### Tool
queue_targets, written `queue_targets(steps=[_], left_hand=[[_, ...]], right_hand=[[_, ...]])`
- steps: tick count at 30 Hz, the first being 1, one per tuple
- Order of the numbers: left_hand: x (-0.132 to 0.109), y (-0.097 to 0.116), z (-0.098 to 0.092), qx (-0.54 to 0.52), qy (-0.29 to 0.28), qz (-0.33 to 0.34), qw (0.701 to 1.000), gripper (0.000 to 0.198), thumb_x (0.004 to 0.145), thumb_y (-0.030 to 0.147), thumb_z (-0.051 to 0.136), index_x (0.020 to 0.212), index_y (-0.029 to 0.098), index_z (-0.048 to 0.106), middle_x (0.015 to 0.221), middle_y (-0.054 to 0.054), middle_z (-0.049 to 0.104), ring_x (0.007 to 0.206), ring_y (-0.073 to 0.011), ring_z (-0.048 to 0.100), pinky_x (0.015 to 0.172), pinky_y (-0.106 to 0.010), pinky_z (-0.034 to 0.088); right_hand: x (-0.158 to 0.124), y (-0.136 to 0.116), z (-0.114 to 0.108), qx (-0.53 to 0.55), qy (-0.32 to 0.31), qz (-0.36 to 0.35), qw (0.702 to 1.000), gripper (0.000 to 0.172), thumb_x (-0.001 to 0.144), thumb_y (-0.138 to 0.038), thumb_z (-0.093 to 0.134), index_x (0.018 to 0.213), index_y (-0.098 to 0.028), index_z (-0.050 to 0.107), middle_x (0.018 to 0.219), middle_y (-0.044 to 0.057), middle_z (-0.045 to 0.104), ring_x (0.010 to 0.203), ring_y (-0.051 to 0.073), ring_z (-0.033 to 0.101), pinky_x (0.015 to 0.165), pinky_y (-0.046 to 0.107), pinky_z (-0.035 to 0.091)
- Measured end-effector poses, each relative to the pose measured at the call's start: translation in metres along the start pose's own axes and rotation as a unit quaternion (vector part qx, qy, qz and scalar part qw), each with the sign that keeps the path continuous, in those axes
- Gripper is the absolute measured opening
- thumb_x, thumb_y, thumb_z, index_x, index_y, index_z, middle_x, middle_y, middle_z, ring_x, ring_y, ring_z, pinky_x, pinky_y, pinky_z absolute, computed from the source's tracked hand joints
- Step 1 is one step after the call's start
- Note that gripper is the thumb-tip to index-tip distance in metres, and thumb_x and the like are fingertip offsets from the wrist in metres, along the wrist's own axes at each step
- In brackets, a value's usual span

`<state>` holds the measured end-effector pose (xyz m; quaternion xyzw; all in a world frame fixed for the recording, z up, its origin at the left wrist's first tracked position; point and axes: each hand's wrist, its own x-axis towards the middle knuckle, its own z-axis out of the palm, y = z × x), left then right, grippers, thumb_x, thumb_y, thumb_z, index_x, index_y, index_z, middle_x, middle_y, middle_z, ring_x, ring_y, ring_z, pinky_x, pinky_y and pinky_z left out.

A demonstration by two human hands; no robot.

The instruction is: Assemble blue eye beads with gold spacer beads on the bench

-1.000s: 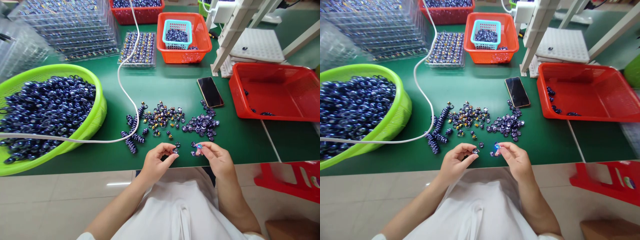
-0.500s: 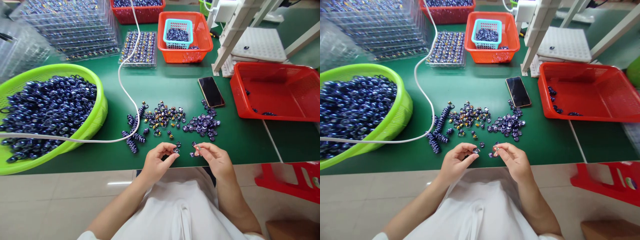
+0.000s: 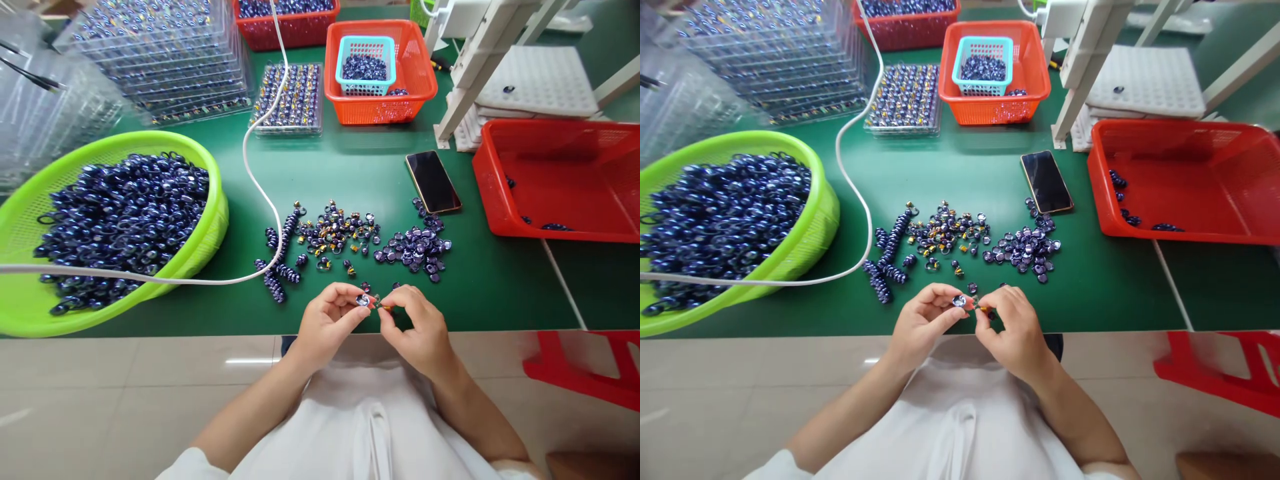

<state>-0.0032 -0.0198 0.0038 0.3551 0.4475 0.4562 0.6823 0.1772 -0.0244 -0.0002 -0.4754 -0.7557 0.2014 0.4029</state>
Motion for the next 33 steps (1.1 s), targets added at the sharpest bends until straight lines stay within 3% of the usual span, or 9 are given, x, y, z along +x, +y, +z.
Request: queue_targets(steps=[11, 17, 29, 33], left_hand=[[-0.001, -0.004, 0.003, 0.016, 0.014, 0.028, 0.999, 0.020, 0.079, 0.019, 0.078, 0.095, 0.017, 0.065, 0.091, -0.005, 0.076, 0.083, -0.0140, 0.071, 0.079, -0.024, 0.057], [0.000, -0.004, 0.005, 0.031, 0.045, 0.032, 0.998, 0.019, 0.077, 0.014, 0.077, 0.091, 0.016, 0.064, 0.082, -0.001, 0.072, 0.074, -0.0102, 0.069, 0.072, -0.019, 0.056], [0.000, -0.011, 0.006, 0.092, 0.089, 0.096, 0.987, 0.020, 0.073, 0.011, 0.074, 0.087, 0.017, 0.061, 0.079, -0.002, 0.070, 0.071, -0.0119, 0.070, 0.070, -0.020, 0.058], [0.000, -0.012, 0.006, 0.083, 0.091, 0.114, 0.986, 0.018, 0.074, 0.010, 0.072, 0.087, 0.017, 0.060, 0.079, -0.002, 0.070, 0.072, -0.0126, 0.070, 0.070, -0.021, 0.058]], right_hand=[[0.005, 0.000, 0.008, -0.076, -0.014, -0.097, 0.992, 0.025, 0.083, -0.002, 0.059, 0.096, -0.022, 0.052, 0.079, 0.003, 0.062, 0.076, 0.020, 0.057, 0.069, 0.037, 0.047], [0.003, 0.001, 0.009, -0.026, -0.023, -0.095, 0.995, 0.027, 0.083, -0.001, 0.059, 0.100, -0.022, 0.054, 0.089, 0.006, 0.063, 0.082, 0.021, 0.058, 0.072, 0.038, 0.050], [0.000, 0.001, 0.013, 0.025, -0.013, -0.090, 0.996, 0.035, 0.081, 0.002, 0.060, 0.105, -0.022, 0.055, 0.097, 0.007, 0.064, 0.089, 0.021, 0.062, 0.078, 0.039, 0.053], [0.000, -0.003, 0.011, 0.045, -0.026, -0.075, 0.996, 0.030, 0.078, -0.005, 0.067, 0.102, -0.021, 0.057, 0.101, 0.008, 0.062, 0.095, 0.024, 0.062, 0.080, 0.042, 0.053]])
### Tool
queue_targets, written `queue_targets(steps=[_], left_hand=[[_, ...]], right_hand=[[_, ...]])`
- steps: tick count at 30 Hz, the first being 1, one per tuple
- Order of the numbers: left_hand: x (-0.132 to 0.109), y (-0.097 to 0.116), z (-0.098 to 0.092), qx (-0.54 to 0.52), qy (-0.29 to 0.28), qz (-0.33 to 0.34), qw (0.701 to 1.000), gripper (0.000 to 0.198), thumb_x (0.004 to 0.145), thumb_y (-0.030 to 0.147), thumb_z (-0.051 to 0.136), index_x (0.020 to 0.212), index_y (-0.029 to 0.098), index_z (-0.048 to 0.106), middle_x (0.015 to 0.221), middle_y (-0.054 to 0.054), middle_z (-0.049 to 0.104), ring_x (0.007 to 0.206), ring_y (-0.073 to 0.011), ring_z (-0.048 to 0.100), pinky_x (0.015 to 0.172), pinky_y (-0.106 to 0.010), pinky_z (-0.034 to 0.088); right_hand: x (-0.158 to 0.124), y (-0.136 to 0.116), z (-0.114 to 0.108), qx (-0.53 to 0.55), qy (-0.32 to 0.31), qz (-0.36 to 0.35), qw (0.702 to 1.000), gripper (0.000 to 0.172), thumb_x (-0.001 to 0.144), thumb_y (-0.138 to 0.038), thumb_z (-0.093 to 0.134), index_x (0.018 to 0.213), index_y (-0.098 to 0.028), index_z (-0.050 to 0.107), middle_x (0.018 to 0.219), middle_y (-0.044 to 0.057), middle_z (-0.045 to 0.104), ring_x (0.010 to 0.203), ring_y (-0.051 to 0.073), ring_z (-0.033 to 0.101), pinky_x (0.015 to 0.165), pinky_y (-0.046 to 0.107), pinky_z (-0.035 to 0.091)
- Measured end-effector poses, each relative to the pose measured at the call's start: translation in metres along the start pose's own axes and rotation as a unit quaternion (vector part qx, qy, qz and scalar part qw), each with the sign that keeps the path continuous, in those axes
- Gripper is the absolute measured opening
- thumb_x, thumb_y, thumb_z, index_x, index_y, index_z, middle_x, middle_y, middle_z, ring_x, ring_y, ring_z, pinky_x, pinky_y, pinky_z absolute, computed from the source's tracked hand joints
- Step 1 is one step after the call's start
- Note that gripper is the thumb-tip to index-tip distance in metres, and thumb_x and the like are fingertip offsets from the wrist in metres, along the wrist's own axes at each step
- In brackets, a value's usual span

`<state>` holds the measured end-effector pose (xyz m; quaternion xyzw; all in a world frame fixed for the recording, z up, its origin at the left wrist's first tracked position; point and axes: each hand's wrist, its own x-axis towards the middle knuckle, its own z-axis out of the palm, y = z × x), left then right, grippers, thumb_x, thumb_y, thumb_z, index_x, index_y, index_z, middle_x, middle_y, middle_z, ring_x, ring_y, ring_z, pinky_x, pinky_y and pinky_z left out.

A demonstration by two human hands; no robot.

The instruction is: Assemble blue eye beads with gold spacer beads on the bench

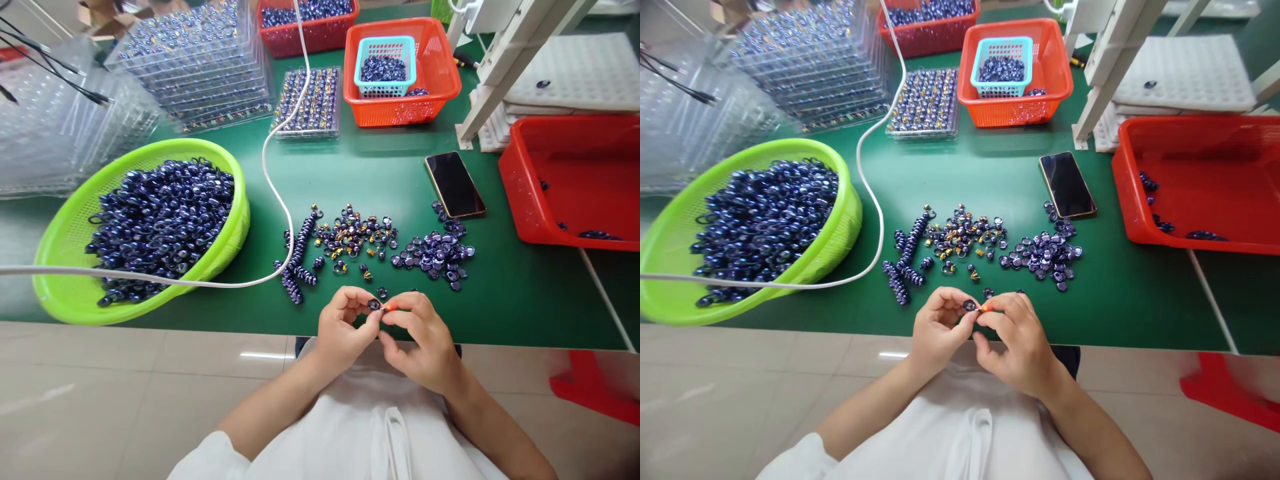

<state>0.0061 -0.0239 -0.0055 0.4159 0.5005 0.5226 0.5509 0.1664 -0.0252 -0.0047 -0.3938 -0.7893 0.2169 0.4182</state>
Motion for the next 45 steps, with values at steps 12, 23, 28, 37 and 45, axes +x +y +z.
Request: queue_targets(steps=[12, 23, 28, 37, 45], left_hand=[[-0.003, -0.002, 0.002, -0.023, -0.005, 0.067, 0.997, 0.017, 0.078, 0.009, 0.070, 0.089, 0.018, 0.059, 0.080, -0.002, 0.067, 0.076, -0.0139, 0.068, 0.072, -0.025, 0.058], [-0.003, 0.002, 0.007, -0.026, 0.019, -0.013, 0.999, 0.018, 0.077, 0.021, 0.075, 0.086, 0.018, 0.059, 0.078, -0.003, 0.070, 0.076, -0.0155, 0.072, 0.074, -0.026, 0.059], [-0.004, 0.001, 0.006, -0.028, 0.009, -0.025, 0.999, 0.020, 0.077, 0.023, 0.077, 0.088, 0.018, 0.061, 0.081, -0.004, 0.073, 0.078, -0.0168, 0.073, 0.076, -0.028, 0.061], [-0.009, -0.003, 0.003, -0.005, -0.006, -0.004, 1.000, 0.021, 0.079, 0.022, 0.076, 0.096, 0.016, 0.065, 0.088, -0.008, 0.078, 0.080, -0.0182, 0.075, 0.077, -0.029, 0.062], [-0.010, -0.002, 0.002, -0.023, -0.019, -0.001, 1.000, 0.021, 0.081, 0.025, 0.075, 0.096, 0.016, 0.064, 0.089, -0.009, 0.078, 0.082, -0.0196, 0.076, 0.077, -0.030, 0.063]], right_hand=[[-0.001, -0.003, 0.004, 0.104, 0.030, 0.150, 0.983, 0.022, 0.087, -0.016, 0.067, 0.107, -0.024, 0.060, 0.099, 0.004, 0.069, 0.093, 0.020, 0.066, 0.085, 0.038, 0.053], [-0.004, -0.004, 0.006, 0.075, 0.055, 0.168, 0.981, 0.010, 0.090, -0.016, 0.063, 0.095, -0.025, 0.061, 0.088, 0.001, 0.071, 0.077, 0.017, 0.067, 0.087, 0.038, 0.053], [-0.008, -0.003, 0.008, 0.110, 0.055, 0.194, 0.973, 0.010, 0.091, -0.015, 0.061, 0.094, -0.024, 0.060, 0.089, 0.002, 0.069, 0.082, 0.017, 0.065, 0.087, 0.036, 0.052], [-0.012, -0.002, 0.005, 0.230, 0.084, 0.217, 0.945, 0.009, 0.094, -0.016, 0.056, 0.097, -0.023, 0.061, 0.091, 0.004, 0.064, 0.087, 0.019, 0.063, 0.081, 0.036, 0.052], [-0.012, -0.002, 0.004, 0.229, 0.096, 0.204, 0.947, 0.008, 0.093, -0.016, 0.059, 0.095, -0.023, 0.062, 0.091, 0.005, 0.065, 0.087, 0.020, 0.063, 0.082, 0.040, 0.053]])
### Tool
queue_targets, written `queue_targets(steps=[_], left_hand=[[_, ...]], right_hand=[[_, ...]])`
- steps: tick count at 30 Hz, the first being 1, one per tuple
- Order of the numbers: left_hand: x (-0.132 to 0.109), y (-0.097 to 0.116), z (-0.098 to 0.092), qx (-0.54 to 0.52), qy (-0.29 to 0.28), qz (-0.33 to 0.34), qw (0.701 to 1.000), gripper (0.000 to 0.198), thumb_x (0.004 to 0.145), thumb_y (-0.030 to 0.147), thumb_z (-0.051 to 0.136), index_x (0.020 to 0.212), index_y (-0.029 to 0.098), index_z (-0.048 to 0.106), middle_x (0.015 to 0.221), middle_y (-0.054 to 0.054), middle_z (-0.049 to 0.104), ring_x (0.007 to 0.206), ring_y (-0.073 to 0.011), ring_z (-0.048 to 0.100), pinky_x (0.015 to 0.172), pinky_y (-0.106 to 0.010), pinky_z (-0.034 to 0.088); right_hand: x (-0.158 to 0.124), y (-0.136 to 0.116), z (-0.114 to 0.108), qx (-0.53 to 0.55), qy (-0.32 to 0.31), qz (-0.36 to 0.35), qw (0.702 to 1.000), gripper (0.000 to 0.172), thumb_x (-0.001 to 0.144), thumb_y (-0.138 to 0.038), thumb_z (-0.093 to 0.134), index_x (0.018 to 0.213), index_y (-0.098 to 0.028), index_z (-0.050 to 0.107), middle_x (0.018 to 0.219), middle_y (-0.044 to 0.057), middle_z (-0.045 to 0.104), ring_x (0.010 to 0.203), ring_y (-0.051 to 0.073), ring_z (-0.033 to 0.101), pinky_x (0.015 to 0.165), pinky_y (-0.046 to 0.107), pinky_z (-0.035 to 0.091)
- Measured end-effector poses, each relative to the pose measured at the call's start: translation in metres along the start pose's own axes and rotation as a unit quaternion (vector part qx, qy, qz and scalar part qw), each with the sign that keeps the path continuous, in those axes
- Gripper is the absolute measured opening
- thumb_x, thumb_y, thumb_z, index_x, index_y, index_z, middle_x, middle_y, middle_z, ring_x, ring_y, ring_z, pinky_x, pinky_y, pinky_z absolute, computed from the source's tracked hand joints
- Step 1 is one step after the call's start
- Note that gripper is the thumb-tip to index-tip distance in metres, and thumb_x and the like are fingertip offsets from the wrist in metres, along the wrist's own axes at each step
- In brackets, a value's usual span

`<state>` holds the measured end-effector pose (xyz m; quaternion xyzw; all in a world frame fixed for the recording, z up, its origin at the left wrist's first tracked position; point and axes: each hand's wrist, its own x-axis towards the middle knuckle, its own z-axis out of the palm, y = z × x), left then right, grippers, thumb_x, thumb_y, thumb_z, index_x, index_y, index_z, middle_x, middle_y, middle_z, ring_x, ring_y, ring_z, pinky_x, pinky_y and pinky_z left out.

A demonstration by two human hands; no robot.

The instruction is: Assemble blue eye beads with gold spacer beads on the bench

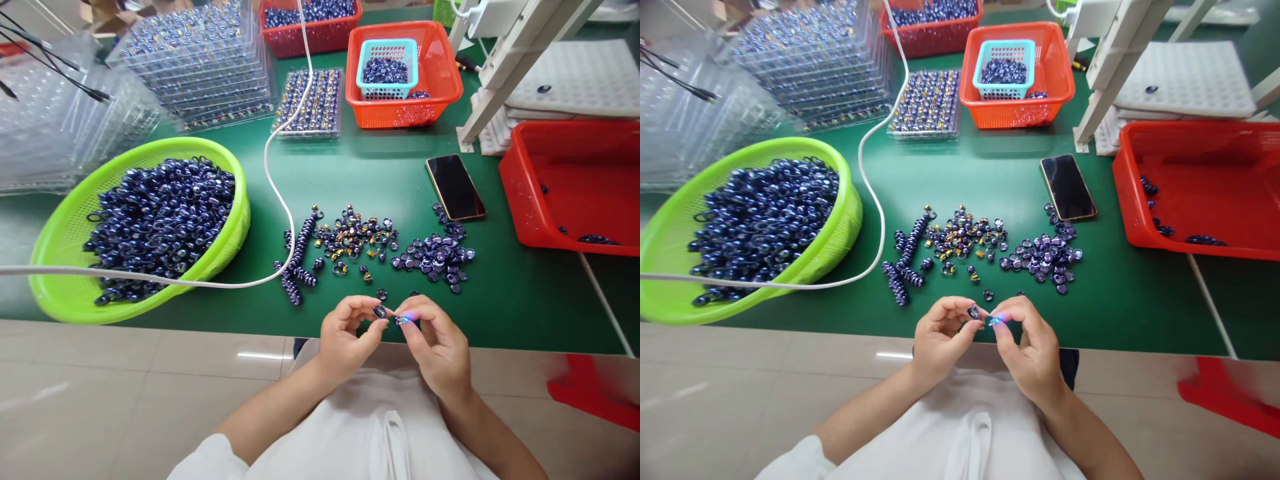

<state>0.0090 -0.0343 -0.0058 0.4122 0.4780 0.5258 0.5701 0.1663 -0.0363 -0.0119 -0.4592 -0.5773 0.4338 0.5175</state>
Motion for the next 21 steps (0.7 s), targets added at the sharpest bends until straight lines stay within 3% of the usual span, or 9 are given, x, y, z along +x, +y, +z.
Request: queue_targets(steps=[14, 21], left_hand=[[-0.0002, 0.0002, -0.0009, 0.032, 0.005, -0.001, 0.999, 0.020, 0.079, 0.022, 0.075, 0.095, 0.016, 0.066, 0.087, -0.008, 0.077, 0.078, -0.0177, 0.074, 0.077, -0.029, 0.062], [0.0003, -0.0011, -0.0001, 0.066, 0.012, 0.012, 0.998, 0.020, 0.077, 0.019, 0.075, 0.095, 0.016, 0.067, 0.083, -0.006, 0.075, 0.072, -0.0158, 0.072, 0.071, -0.026, 0.061]], right_hand=[[-0.0030, -0.0003, -0.0008, -0.018, 0.009, 0.003, 1.000, 0.009, 0.092, -0.015, 0.059, 0.093, -0.023, 0.063, 0.096, 0.007, 0.066, 0.093, 0.021, 0.064, 0.085, 0.040, 0.054], [-0.0047, -0.0016, -0.0034, -0.031, -0.010, -0.050, 0.998, 0.016, 0.091, -0.011, 0.058, 0.098, -0.025, 0.062, 0.100, 0.006, 0.067, 0.098, 0.022, 0.065, 0.090, 0.044, 0.053]])
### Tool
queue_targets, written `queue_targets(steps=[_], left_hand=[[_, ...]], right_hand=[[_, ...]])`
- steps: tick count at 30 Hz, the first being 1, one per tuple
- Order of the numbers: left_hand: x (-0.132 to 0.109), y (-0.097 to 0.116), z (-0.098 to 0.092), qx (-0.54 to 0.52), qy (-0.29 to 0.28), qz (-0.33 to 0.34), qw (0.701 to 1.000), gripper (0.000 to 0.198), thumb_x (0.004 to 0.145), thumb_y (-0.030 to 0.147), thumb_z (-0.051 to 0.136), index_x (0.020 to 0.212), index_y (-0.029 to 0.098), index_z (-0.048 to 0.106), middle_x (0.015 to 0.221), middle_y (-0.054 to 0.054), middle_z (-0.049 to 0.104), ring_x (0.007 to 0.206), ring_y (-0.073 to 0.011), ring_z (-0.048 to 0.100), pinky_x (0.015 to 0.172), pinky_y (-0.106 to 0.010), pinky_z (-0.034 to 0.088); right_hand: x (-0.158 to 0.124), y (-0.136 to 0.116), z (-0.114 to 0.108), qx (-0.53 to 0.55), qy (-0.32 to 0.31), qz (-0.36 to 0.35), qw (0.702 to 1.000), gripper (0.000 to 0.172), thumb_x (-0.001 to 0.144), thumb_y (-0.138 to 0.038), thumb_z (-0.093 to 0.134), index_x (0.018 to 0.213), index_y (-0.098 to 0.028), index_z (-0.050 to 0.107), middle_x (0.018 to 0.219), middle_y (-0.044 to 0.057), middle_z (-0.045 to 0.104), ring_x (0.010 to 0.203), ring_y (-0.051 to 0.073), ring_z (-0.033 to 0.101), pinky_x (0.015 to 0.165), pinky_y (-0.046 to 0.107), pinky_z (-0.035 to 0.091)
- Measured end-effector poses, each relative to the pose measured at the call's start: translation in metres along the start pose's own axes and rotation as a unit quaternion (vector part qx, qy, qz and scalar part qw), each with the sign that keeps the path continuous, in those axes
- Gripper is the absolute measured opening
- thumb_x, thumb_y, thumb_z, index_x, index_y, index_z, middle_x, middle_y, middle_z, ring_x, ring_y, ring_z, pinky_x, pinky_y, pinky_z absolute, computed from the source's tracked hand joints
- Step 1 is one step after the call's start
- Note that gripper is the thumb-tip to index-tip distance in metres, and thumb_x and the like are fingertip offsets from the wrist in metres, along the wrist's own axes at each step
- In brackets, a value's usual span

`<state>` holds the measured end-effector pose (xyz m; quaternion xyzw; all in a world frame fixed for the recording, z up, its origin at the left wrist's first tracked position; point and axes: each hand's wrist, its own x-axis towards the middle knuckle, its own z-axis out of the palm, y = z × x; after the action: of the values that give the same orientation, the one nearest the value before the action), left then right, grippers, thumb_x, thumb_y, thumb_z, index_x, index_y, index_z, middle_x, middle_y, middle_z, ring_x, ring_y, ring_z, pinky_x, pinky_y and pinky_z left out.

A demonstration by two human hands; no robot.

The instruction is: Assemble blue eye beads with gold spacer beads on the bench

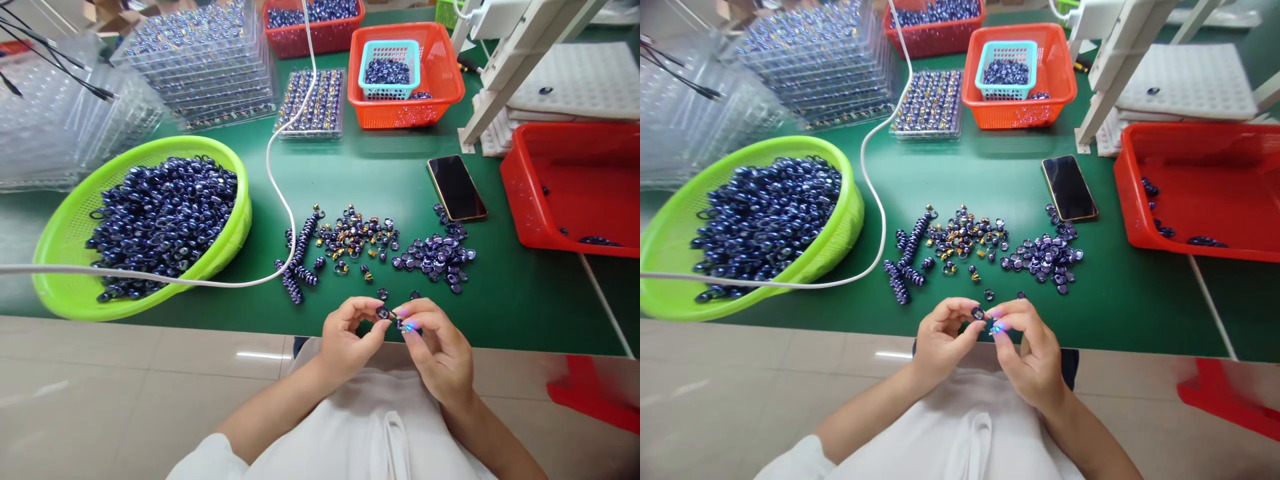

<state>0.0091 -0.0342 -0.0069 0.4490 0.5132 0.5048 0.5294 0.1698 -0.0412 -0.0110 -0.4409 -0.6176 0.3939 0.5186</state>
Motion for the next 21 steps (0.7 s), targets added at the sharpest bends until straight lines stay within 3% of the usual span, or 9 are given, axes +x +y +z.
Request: queue_targets(steps=[6, 10, 13, 21], left_hand=[[-0.001, 0.000, 0.001, 0.014, 0.000, 0.015, 1.000, 0.019, 0.077, 0.018, 0.074, 0.095, 0.016, 0.068, 0.082, -0.006, 0.075, 0.071, -0.0153, 0.072, 0.070, -0.025, 0.061], [0.000, -0.001, 0.000, 0.036, 0.003, 0.034, 0.999, 0.018, 0.077, 0.016, 0.073, 0.095, 0.016, 0.068, 0.082, -0.005, 0.074, 0.069, -0.0153, 0.071, 0.068, -0.025, 0.059], [0.003, 0.003, -0.003, 0.071, -0.016, 0.074, 0.995, 0.015, 0.078, 0.015, 0.072, 0.093, 0.017, 0.069, 0.078, -0.004, 0.072, 0.066, -0.0146, 0.068, 0.066, -0.024, 0.058], [0.027, 0.001, 0.000, 0.129, -0.078, 0.216, 0.965, 0.015, 0.080, 0.013, 0.069, 0.092, 0.022, 0.071, 0.080, -0.003, 0.070, 0.064, -0.0159, 0.068, 0.058, -0.023, 0.058]], right_hand=[[0.002, -0.003, -0.001, -0.009, -0.009, -0.015, 1.000, 0.020, 0.090, -0.007, 0.058, 0.099, -0.025, 0.061, 0.099, 0.006, 0.068, 0.098, 0.022, 0.065, 0.090, 0.044, 0.052], [0.005, -0.004, -0.004, -0.038, -0.053, -0.061, 0.996, 0.027, 0.086, -0.003, 0.059, 0.102, -0.025, 0.061, 0.106, 0.006, 0.069, 0.100, 0.022, 0.066, 0.092, 0.045, 0.052], [0.008, -0.008, -0.007, -0.064, -0.083, -0.090, 0.990, 0.031, 0.085, -0.002, 0.059, 0.105, -0.025, 0.060, 0.106, 0.006, 0.070, 0.101, 0.022, 0.067, 0.092, 0.044, 0.054], [0.030, -0.019, -0.012, -0.106, -0.053, -0.189, 0.975, 0.028, 0.079, -0.003, 0.055, 0.096, -0.025, 0.057, 0.093, 0.004, 0.073, 0.085, 0.017, 0.071, 0.078, 0.029, 0.060]])
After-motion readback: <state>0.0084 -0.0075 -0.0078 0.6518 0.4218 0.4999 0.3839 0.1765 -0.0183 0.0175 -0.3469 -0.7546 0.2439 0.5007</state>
